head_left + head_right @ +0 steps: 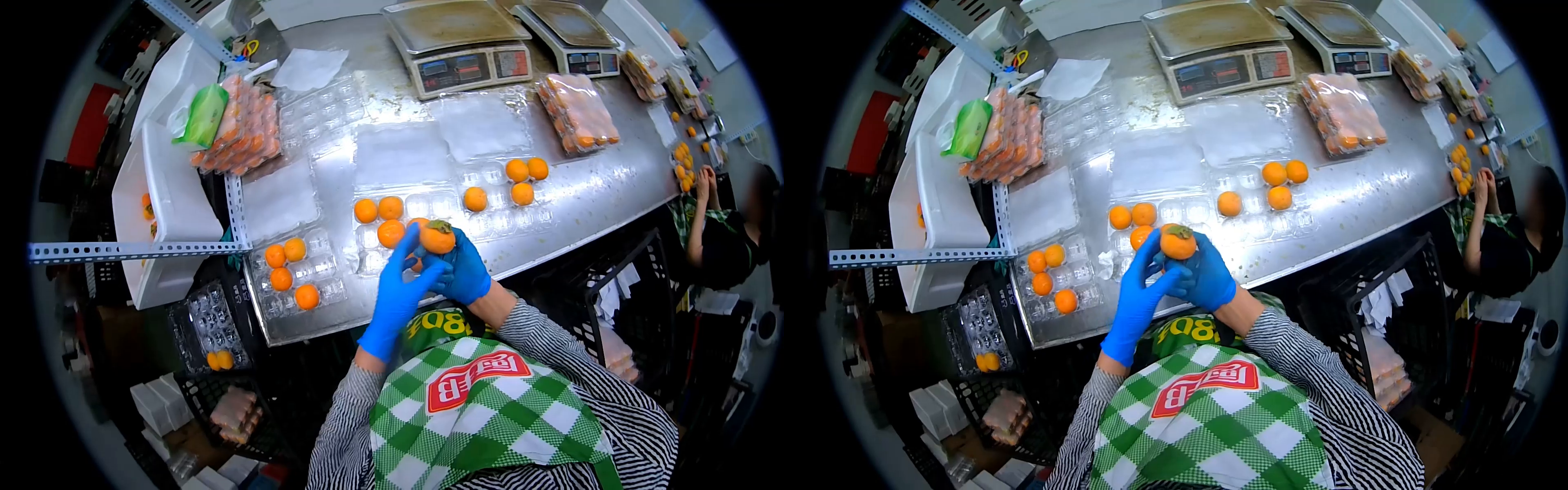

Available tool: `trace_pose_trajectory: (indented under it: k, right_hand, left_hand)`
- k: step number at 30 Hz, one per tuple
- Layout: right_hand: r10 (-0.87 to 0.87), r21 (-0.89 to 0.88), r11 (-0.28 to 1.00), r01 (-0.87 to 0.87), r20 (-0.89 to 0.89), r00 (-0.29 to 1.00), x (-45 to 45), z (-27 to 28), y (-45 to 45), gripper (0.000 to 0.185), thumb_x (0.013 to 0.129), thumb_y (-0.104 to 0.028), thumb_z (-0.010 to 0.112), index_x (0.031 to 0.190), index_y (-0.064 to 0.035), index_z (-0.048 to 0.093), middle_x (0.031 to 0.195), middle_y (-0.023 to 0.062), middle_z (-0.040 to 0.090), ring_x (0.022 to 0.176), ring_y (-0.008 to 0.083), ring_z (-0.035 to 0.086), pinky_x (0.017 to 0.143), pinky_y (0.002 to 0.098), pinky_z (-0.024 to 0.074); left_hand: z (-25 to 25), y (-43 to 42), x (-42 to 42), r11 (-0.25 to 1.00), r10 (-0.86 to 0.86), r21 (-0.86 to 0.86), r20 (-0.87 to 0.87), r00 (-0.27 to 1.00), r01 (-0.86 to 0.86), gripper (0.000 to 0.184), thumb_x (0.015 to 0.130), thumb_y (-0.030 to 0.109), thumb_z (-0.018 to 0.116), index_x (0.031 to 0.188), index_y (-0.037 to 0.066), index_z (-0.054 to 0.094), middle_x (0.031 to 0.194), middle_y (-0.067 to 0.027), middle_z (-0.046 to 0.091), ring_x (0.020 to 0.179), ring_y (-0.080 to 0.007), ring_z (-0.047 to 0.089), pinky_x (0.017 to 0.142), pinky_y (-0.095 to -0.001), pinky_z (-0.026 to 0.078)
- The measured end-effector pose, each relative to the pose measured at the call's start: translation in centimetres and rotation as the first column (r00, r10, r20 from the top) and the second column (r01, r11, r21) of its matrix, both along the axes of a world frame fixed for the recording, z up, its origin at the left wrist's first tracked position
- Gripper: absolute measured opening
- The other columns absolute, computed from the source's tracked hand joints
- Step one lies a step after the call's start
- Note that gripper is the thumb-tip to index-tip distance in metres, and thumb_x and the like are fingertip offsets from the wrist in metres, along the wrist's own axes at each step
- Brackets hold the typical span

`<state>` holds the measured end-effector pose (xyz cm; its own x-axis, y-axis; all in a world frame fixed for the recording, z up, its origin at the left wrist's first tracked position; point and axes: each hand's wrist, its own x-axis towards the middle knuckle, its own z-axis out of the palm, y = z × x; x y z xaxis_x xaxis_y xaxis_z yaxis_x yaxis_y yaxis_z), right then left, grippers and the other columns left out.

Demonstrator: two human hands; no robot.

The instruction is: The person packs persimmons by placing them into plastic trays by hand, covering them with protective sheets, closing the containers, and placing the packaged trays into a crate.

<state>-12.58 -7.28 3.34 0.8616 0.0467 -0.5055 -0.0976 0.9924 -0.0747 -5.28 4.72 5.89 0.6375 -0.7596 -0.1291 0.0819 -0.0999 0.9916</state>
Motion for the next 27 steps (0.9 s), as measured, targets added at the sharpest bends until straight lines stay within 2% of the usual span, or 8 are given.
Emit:
trace_pose_trajectory:
  k: [3, 6, 12, 15, 18, 22, 24, 27]
  right_hand:
    - [0.095, -0.026, 0.995, -0.097, -0.070, 0.993, 0.2, -0.4, 0.0, 0.062, 0.093, -0.054, 0.026, 0.104, -0.0005, 0.056, 0.067, 0.0040, 0.055, 0.048, 0.0117, 0.044, 0.040, 0.0236, 0.0336]
    - [0.135, -0.173, 0.973, -0.151, -0.102, 0.986, 0.7, -1.4, -0.6, 0.056, 0.095, -0.051, 0.029, 0.115, -0.0039, 0.051, 0.082, 0.0047, 0.057, 0.055, 0.0120, 0.048, 0.046, 0.0230, 0.0374]
    - [0.063, -0.294, 0.956, -0.017, 0.147, 0.987, 0.0, -2.5, -2.3, 0.048, 0.094, -0.033, 0.046, 0.133, -0.0056, 0.038, 0.112, 0.0072, 0.054, 0.093, 0.0147, 0.055, 0.077, 0.0245, 0.0457]
    - [0.109, -0.510, 0.860, -0.007, 0.171, 0.979, -0.4, -3.0, -3.2, 0.051, 0.088, -0.015, 0.057, 0.133, -0.0045, 0.037, 0.119, 0.0088, 0.053, 0.106, 0.0165, 0.054, 0.088, 0.0279, 0.0457]
    - [0.127, -0.543, 0.839, -0.010, 0.179, 0.976, -0.5, -2.1, -4.6, 0.058, 0.081, -0.004, 0.063, 0.134, -0.0040, 0.037, 0.125, 0.0098, 0.051, 0.113, 0.0182, 0.051, 0.096, 0.0301, 0.0430]
    - [0.128, -0.648, 0.761, 0.022, 0.184, 0.974, -1.0, -2.0, -5.8, 0.062, 0.076, 0.000, 0.067, 0.132, -0.0059, 0.041, 0.128, 0.0081, 0.050, 0.116, 0.0192, 0.049, 0.100, 0.0317, 0.0412]
    - [0.138, -0.705, 0.709, 0.038, 0.191, 0.972, -1.1, -2.0, -6.1, 0.064, 0.074, 0.001, 0.069, 0.131, -0.0070, 0.043, 0.129, 0.0068, 0.049, 0.117, 0.0190, 0.048, 0.101, 0.0324, 0.0403]
    - [0.163, -0.760, 0.648, 0.042, 0.193, 0.968, -1.3, -1.4, -6.3, 0.064, 0.073, 0.001, 0.070, 0.131, -0.0084, 0.045, 0.129, 0.0050, 0.049, 0.118, 0.0181, 0.048, 0.101, 0.0320, 0.0395]
  left_hand:
    - [0.8, -1.6, -0.1, 0.995, 0.089, -0.016, -0.188, 0.978, -0.094, 0.061, 0.081, 0.015, 0.069, 0.133, 0.003, 0.040, 0.127, -0.0139, 0.049, 0.117, -0.0209, 0.048, 0.097, -0.0352, 0.042]
    - [0.9, -1.7, 0.3, 0.990, 0.140, 0.054, -0.139, 0.980, -0.133, 0.061, 0.078, 0.016, 0.072, 0.131, 0.003, 0.043, 0.126, -0.0131, 0.050, 0.117, -0.0224, 0.048, 0.098, -0.0365, 0.040]
    - [-0.2, -2.4, 0.5, 0.959, 0.062, 0.170, 0.655, 0.753, -0.228, 0.062, 0.075, 0.012, 0.073, 0.130, 0.003, 0.046, 0.125, -0.0125, 0.053, 0.111, -0.0220, 0.053, 0.095, -0.0338, 0.042]
    - [-0.4, -3.0, 0.1, 0.972, 0.072, 0.126, 0.650, 0.756, -0.201, 0.062, 0.074, 0.014, 0.073, 0.129, 0.007, 0.047, 0.126, -0.0129, 0.051, 0.117, -0.0298, 0.046, 0.097, -0.0383, 0.039]
    - [-0.3, -3.2, -0.1, 0.978, 0.098, 0.099, 0.560, 0.823, -0.184, 0.062, 0.075, 0.014, 0.072, 0.131, 0.006, 0.046, 0.125, -0.0129, 0.052, 0.116, -0.0269, 0.048, 0.097, -0.0370, 0.039]
    - [0.5, -2.2, 0.2, 0.980, 0.168, 0.101, 0.067, 0.984, -0.174, 0.052, 0.081, 0.011, 0.066, 0.129, 0.003, 0.047, 0.119, -0.0115, 0.056, 0.109, -0.0201, 0.054, 0.094, -0.0312, 0.042]
    - [0.9, -1.8, 0.6, 0.987, 0.155, 0.071, -0.219, 0.963, -0.143, 0.045, 0.086, 0.010, 0.062, 0.128, 0.002, 0.048, 0.115, -0.0108, 0.058, 0.104, -0.0171, 0.056, 0.092, -0.0281, 0.044]
    - [2.1, -2.5, 0.4, 0.990, 0.135, 0.082, -0.305, 0.943, -0.116, 0.037, 0.089, 0.010, 0.057, 0.125, 0.003, 0.050, 0.110, -0.0099, 0.060, 0.100, -0.0161, 0.058, 0.089, -0.0263, 0.046]
